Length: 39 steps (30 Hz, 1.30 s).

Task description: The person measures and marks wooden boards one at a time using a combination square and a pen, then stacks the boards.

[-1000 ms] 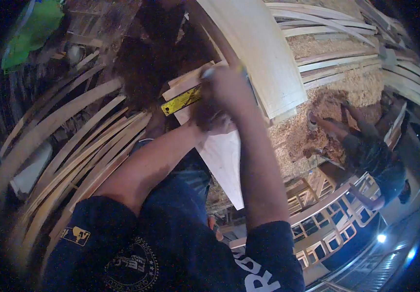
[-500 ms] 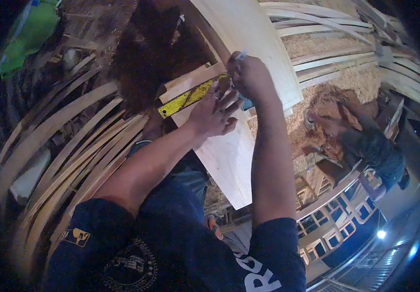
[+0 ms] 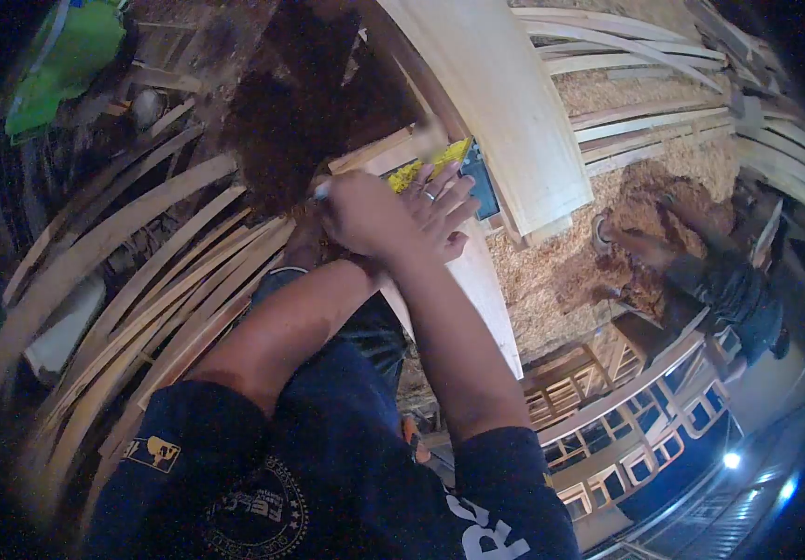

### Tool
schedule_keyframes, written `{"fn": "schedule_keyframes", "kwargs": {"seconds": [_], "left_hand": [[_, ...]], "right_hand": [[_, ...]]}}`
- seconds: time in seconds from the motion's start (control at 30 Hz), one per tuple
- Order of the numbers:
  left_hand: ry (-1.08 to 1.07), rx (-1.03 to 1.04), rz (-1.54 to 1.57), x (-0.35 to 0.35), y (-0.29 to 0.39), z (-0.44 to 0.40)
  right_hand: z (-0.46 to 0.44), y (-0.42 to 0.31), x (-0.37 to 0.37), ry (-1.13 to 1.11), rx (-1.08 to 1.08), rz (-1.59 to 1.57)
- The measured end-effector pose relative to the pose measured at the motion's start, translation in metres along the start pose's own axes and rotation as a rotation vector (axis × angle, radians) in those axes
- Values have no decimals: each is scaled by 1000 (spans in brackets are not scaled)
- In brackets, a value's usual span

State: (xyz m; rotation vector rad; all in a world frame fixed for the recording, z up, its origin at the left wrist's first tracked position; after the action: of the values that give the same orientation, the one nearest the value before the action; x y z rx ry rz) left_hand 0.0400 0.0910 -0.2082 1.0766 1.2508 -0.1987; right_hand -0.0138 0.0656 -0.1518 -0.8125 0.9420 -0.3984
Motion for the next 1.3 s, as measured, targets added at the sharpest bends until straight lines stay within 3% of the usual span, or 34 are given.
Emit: {"fn": "schedule_keyframes", "kwargs": {"seconds": [0.07,0.1,0.13,0.17,0.2,0.23,0.3,0.37,0.4,0.53,0.7,0.77,0.8,0.83,0.97,1.07,1.1,1.2,1.23,1.3], "left_hand": [[84,69,-70,17,-6,3],[2,-74,396,43,-9,4],[18,-247,1122,69,-12,7],[123,-416,1592,94,-15,10],[0,-788,2113,54,-4,4],[114,-1347,2567,5,10,2],[-95,-724,1179,-8,-7,-4],[-194,-18,-177,-11,6,-9],[-173,-21,-172,-10,7,-8],[-114,-15,-222,-6,9,-9],[-2,112,-181,-7,9,-4],[34,236,-168,0,9,4],[-15,214,-151,-4,11,1],[-61,190,-136,-13,16,-2],[-161,102,-69,-10,14,-6],[-170,93,-64,-14,16,-9],[-161,98,-74,-13,14,-9],[-129,118,-100,-11,16,-9],[-103,122,-108,-12,17,-10],[-59,128,-110,-15,20,-10]], "right_hand": [[8,17,-27,-49,206,-95],[14,36,-37,0,284,-76],[19,57,-48,51,359,-55],[23,68,-63,156,306,-99],[27,76,-78,262,252,-142],[29,86,-91,233,315,-126],[32,101,-111,174,441,-97],[35,107,-123,259,393,130],[40,107,-129,302,371,246],[66,121,-114,687,292,159],[103,158,-78,554,447,-228],[120,185,-65,713,449,-409],[127,196,-65,793,444,-499],[137,195,-71,865,597,-665],[168,216,-92,1283,773,-788],[180,246,-107,1349,703,-899],[187,245,-117,1327,752,-390],[220,247,-129,1308,901,109],[236,248,-125,1352,804,155],[278,244,-102,1256,1004,158]]}}
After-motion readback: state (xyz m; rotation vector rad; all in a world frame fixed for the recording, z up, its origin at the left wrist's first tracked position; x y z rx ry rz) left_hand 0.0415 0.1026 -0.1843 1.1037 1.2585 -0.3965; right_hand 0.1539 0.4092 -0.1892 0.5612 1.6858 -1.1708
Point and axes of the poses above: each hand's wrist, its own z-axis away from the middle knuckle, its own x-axis out of the palm, y = z × x, the point moved 4 cm from there along -z, towards the middle knuckle, and after that the axes turned 2 degrees about -x, right-handed, at the moved point
